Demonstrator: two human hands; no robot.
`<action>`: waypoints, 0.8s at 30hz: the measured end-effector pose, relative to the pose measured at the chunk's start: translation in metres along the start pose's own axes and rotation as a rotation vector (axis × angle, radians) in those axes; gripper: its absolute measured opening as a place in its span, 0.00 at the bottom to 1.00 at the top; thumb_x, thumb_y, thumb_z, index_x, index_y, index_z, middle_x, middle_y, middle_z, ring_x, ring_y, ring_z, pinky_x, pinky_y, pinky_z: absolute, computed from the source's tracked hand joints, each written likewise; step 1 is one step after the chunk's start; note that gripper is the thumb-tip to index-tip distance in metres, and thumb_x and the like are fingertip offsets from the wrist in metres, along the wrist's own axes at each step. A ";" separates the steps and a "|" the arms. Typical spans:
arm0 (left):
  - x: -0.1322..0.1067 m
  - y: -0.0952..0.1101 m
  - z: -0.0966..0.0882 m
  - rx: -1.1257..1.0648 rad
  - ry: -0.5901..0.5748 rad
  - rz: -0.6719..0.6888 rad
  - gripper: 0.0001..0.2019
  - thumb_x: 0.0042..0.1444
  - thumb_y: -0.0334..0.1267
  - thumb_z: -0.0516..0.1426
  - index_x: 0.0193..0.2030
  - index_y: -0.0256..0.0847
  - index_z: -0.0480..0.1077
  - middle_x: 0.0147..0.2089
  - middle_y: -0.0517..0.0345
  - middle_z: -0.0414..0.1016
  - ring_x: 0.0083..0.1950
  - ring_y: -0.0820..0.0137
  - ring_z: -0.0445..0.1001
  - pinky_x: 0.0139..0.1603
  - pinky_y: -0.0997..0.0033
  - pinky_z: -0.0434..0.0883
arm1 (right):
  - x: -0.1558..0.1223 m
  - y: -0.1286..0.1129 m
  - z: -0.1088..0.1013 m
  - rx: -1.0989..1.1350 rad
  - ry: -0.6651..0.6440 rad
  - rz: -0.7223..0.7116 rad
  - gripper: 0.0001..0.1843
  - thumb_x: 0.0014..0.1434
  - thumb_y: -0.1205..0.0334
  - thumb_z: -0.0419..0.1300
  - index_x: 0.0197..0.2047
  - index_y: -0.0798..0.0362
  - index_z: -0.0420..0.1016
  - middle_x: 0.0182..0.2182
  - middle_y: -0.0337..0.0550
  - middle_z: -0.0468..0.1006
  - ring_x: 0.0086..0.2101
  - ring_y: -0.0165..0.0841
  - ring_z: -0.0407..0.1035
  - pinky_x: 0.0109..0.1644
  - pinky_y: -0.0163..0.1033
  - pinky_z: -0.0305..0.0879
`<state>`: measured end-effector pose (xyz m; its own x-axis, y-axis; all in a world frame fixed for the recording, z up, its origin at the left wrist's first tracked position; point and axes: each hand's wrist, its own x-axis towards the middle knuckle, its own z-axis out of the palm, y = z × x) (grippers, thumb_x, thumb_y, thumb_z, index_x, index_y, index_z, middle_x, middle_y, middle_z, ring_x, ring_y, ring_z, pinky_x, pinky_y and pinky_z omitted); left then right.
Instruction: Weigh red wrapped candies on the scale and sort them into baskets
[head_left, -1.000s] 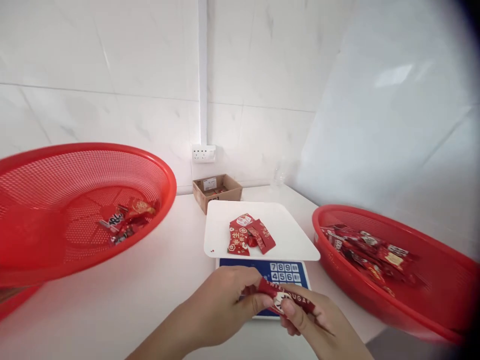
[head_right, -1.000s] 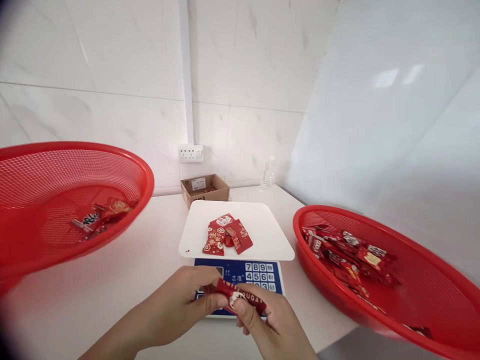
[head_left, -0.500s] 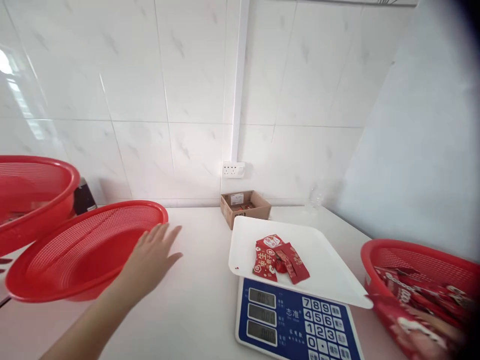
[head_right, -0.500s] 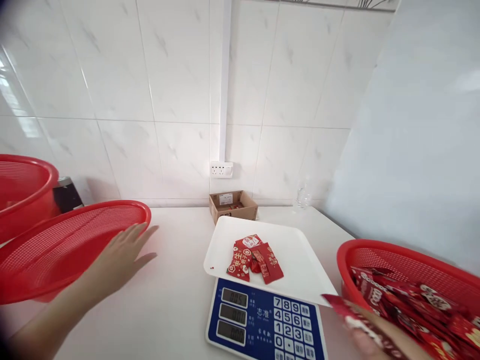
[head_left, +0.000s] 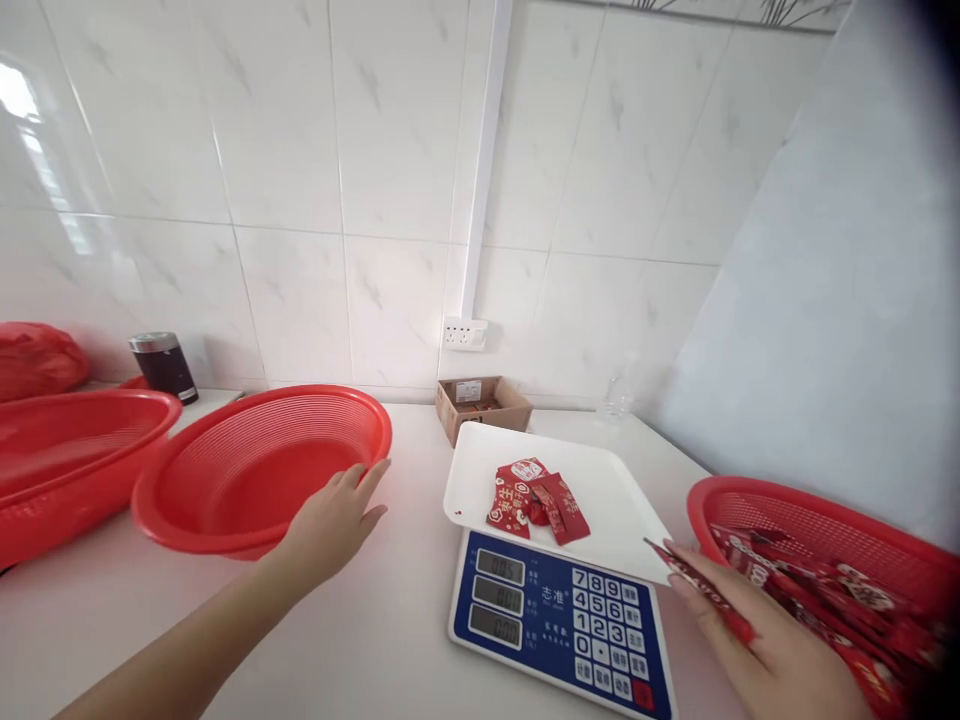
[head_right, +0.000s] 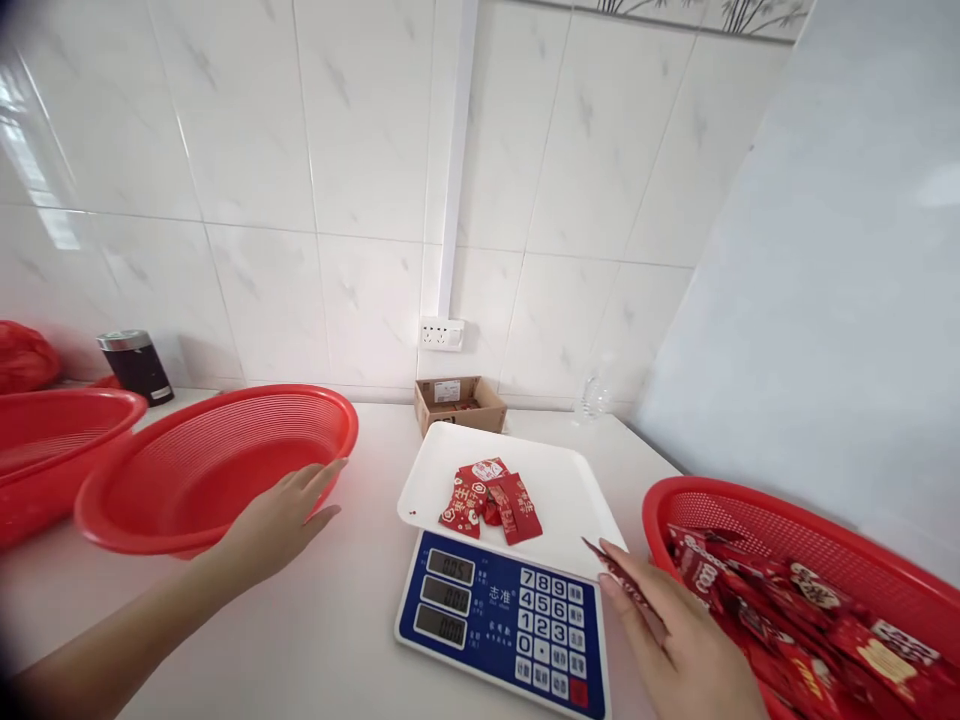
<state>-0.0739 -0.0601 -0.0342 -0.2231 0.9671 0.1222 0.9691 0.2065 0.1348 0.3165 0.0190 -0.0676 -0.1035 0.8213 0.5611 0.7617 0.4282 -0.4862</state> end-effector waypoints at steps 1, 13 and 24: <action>0.001 0.004 0.000 -0.003 -0.008 0.023 0.26 0.62 0.41 0.43 0.67 0.40 0.50 0.59 0.45 0.66 0.55 0.56 0.68 0.45 0.58 0.69 | 0.001 -0.008 0.001 -0.009 -0.027 -0.003 0.21 0.55 0.44 0.55 0.44 0.46 0.80 0.44 0.43 0.80 0.44 0.45 0.75 0.46 0.45 0.75; -0.003 0.010 0.002 -0.009 -0.091 0.099 0.28 0.60 0.43 0.44 0.68 0.45 0.50 0.65 0.47 0.62 0.57 0.54 0.68 0.48 0.51 0.69 | -0.002 -0.032 0.011 0.207 -0.171 0.101 0.24 0.54 0.42 0.56 0.45 0.48 0.79 0.44 0.43 0.81 0.42 0.41 0.77 0.41 0.38 0.76; 0.008 0.012 -0.014 -0.384 -0.067 0.135 0.34 0.59 0.58 0.45 0.69 0.48 0.44 0.73 0.51 0.43 0.71 0.56 0.46 0.65 0.52 0.56 | 0.004 -0.098 0.035 0.252 -0.266 -0.126 0.19 0.61 0.48 0.52 0.50 0.44 0.76 0.48 0.41 0.78 0.49 0.39 0.72 0.53 0.45 0.70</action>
<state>-0.0658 -0.0517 -0.0178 -0.0768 0.9919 0.1010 0.8765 0.0188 0.4810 0.2192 -0.0064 -0.0411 -0.3738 0.8115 0.4492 0.5552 0.5837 -0.5925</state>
